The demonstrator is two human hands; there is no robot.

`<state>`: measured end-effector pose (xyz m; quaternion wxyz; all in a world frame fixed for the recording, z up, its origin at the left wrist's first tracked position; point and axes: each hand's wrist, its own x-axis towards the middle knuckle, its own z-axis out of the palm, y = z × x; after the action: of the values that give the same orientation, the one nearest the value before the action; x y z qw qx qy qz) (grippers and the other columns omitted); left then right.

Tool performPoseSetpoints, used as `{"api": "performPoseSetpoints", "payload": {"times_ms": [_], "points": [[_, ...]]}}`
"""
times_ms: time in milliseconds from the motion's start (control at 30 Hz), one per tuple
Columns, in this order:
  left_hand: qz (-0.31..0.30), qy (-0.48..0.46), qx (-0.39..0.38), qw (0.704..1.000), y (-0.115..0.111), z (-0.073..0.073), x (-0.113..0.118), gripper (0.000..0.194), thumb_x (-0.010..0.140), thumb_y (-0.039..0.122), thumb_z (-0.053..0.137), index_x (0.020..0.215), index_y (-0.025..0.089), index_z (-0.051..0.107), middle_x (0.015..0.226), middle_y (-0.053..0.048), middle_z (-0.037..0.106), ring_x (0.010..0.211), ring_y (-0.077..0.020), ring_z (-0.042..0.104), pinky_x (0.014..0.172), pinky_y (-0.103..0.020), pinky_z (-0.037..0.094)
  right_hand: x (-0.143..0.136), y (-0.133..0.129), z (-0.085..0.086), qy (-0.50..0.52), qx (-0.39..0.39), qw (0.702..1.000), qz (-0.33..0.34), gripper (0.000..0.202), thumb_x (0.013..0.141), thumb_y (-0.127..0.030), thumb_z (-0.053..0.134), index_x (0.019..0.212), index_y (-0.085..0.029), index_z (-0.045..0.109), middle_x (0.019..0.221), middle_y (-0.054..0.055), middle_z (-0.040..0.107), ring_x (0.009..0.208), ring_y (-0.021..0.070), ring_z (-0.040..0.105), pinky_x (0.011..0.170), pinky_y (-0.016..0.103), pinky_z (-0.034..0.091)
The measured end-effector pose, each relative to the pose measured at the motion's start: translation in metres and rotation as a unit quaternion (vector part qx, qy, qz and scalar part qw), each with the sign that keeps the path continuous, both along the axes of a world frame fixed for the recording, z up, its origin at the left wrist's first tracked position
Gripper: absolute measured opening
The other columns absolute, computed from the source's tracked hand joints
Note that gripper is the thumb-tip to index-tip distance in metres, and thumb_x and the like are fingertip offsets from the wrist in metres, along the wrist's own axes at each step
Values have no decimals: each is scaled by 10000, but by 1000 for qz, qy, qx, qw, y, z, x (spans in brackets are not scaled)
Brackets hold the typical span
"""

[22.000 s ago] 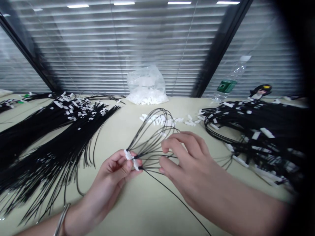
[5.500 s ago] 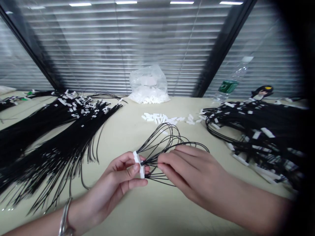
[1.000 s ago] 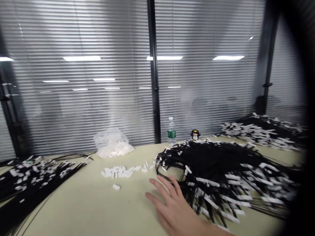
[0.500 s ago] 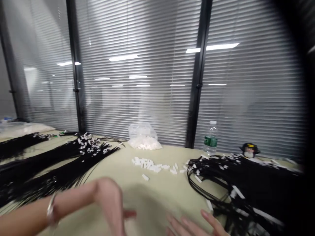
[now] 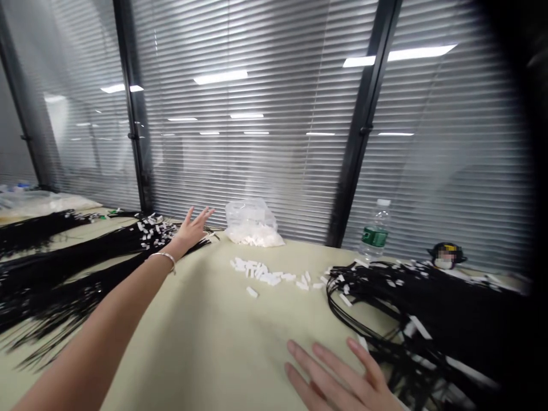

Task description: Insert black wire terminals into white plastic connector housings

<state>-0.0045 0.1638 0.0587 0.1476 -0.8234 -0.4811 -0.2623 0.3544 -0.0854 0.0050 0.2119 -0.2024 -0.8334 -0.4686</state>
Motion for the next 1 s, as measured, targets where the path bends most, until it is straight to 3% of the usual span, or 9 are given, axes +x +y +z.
{"api": "performPoseSetpoints", "payload": {"times_ms": [133,300,400,467,600,767,867,933,1000], "points": [[42,3,22,999,19,-20,8,352,855,285,525,1191,183,512,1289,-110,483,1107,-264,506,903,-502,423,3,1,-3,-3,-18,1000,-12,321,868,-261,415,1136,-301,588,1304,-64,475,1343,204,177,1116,493,-11],[95,26,43,994,28,-43,6,324,855,276,529,1161,168,525,1204,-105,539,1013,-241,561,825,-460,480,2,3,-7,31,-39,999,-10,324,877,-246,382,1097,-316,610,1262,-79,516,1328,181,206,1123,453,16],[108,52,62,991,34,-48,1,323,854,278,530,1157,163,527,1189,-103,547,999,-237,568,816,-453,486,2,5,-14,67,-60,996,-5,296,878,-259,409,1081,-293,622,1275,-36,510,1284,198,288,1112,476,38],[110,71,80,988,39,-43,-2,316,856,277,529,1151,166,531,1183,-101,550,995,-233,570,816,-448,486,1,6,-19,107,-77,991,0,275,891,-298,418,1058,-272,634,1278,-14,509,1249,197,335,1107,476,58],[110,98,130,980,49,-12,-12,320,854,275,532,1154,164,530,1189,-102,548,1007,-238,565,823,-457,482,-2,5,-20,125,-102,987,4,249,876,-279,452,1031,-249,644,1265,3,522,1215,192,371,1103,460,77],[85,126,184,971,50,52,-23,339,849,268,539,1170,161,524,1235,-108,525,1081,-262,529,882,-501,441,-3,4,-19,145,-130,981,-1,241,843,-249,488,1025,-239,645,1257,21,529,1215,203,374,1094,456,88],[50,143,197,969,44,91,-18,258,860,126,475,1097,125,576,1301,-142,484,1279,-303,345,1032,-585,224,-4,4,-21,158,-140,977,1,242,831,-231,494,1020,-245,646,1265,24,522,1227,206,361,1090,459,87],[14,158,193,968,38,114,-6,308,860,23,365,1032,102,607,1326,-150,468,1344,-270,238,1080,-555,62,-4,5,-22,165,-146,975,3,243,823,-231,508,1023,-250,644,1271,28,516,1237,210,352,1087,463,88],[-27,171,178,969,32,133,12,323,865,34,338,1041,104,600,1339,-107,472,1347,-234,238,1090,-518,25,-4,5,-23,170,-155,973,0,243,817,-240,523,1029,-253,642,1277,34,511,1244,214,345,1085,461,96]]}}
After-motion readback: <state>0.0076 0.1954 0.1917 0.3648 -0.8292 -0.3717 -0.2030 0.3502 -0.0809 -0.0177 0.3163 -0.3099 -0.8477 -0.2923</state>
